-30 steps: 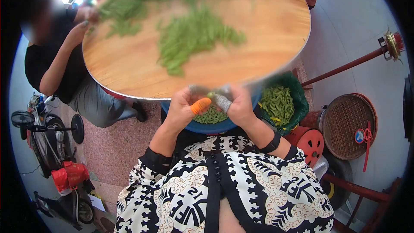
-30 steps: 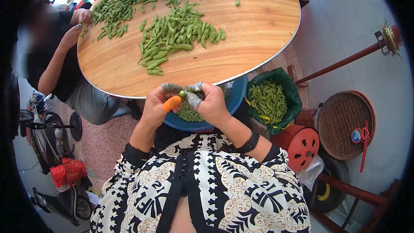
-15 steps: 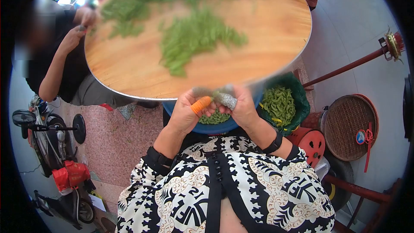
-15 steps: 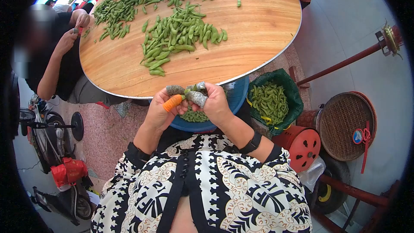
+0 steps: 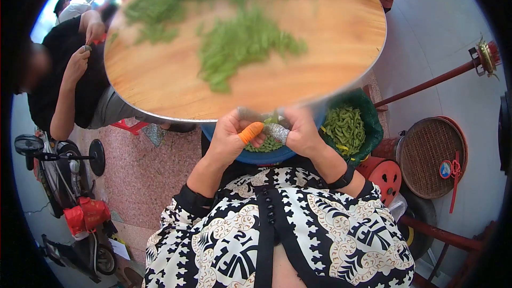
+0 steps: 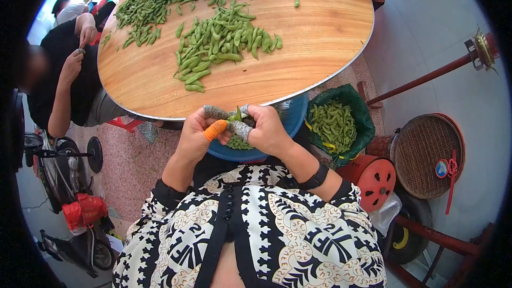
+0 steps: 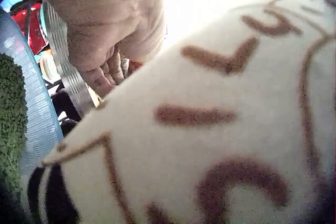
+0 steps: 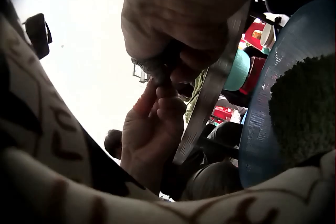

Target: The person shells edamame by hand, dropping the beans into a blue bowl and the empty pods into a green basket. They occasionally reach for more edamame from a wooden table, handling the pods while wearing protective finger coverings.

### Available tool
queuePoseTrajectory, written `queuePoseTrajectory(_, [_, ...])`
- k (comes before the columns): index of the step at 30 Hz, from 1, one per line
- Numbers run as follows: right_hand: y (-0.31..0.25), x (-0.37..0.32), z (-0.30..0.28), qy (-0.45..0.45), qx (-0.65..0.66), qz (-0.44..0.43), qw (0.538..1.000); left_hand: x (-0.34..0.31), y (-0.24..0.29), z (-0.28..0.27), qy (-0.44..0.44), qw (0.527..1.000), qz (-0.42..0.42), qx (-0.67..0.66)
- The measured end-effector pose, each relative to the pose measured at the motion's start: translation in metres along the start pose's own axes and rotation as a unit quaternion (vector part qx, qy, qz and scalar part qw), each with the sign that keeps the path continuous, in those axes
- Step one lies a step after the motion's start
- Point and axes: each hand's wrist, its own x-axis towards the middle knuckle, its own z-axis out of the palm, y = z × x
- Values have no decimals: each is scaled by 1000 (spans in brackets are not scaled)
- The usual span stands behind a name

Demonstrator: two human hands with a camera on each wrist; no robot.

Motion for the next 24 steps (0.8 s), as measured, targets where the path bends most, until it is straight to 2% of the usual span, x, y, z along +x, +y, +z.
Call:
queuePoseTrajectory(4, [6,2,1,-16,-52,-9,998,0,0,0,0,1000,9,23])
queuePoseTrajectory(6, [-6,1,2,-27,99,36,994,-2,-1,0,-21,999,12,40])
queuePoseTrajectory(7, [-6,2,3,-28,99,36,994,-3,-1,1,-20,999,12,40])
queuePoseTrajectory(9, [-5,1,2,-20,193,92,977,-4,0,4,-28,998,30,43])
queuePoseTrajectory(13, [1,-1,3,-3,288,144,947,-3,-3,5,-28,997,37,54])
queuePoseTrajectory(16, [-3,-3,2,-19,306,157,939,-4,-3,-1,-41,998,36,23])
queuePoseTrajectory(17, [-2,-3,4,-19,306,158,939,-4,1,-2,-34,999,1,41])
queuePoseTrajectory(18, [0,-3,7,-4,241,113,964,-5,2,-3,-28,997,-35,59])
queuePoseTrajectory(19, [2,-3,9,11,174,67,982,-5,2,-3,-27,997,-35,59])
queuePoseTrajectory(20, [4,-4,9,10,174,67,982,-5,1,-3,-14,997,-41,70])
queuePoseTrajectory(22, [6,-4,9,23,79,18,996,-5,-3,-4,1,996,-46,81])
queuePoseTrajectory(24, [5,-3,6,5,82,32,996,-3,-8,-4,6,1000,1,-9])
